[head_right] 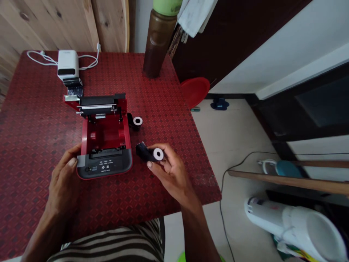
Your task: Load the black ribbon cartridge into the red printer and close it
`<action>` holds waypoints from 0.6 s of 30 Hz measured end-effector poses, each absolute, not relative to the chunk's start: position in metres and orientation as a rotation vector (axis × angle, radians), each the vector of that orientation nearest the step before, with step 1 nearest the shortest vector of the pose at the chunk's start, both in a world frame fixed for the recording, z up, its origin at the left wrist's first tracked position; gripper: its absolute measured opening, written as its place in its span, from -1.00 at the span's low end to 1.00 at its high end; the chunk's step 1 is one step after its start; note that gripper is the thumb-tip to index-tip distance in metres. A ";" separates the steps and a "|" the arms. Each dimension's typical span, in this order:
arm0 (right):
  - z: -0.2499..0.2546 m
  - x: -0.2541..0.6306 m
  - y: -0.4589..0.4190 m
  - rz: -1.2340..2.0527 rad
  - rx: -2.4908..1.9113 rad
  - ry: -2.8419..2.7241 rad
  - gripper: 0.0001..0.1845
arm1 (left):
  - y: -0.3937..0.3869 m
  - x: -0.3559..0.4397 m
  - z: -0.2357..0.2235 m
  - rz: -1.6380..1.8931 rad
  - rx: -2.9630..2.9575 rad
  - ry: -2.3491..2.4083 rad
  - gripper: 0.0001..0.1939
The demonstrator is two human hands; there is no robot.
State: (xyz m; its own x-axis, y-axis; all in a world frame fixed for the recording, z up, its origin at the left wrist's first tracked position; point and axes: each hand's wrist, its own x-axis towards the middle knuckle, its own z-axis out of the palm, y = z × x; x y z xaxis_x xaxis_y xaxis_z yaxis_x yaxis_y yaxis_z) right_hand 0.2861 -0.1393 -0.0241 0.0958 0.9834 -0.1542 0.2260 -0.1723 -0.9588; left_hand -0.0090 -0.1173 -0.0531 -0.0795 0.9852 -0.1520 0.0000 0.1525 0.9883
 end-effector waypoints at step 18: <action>0.059 0.212 -0.043 0.767 -1.517 -2.447 -0.79 | -0.116 -0.009 -0.044 1.111 1.076 1.330 -0.45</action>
State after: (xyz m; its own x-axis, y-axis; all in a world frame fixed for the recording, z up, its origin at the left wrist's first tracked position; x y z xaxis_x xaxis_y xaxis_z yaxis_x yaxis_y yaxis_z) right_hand 0.2124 -0.0431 0.0589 -0.4721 0.8722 -0.1279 0.7891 0.3534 -0.5024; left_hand -0.0088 -0.1165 -0.0435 -0.0482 0.9852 -0.1646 0.0135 0.1655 0.9861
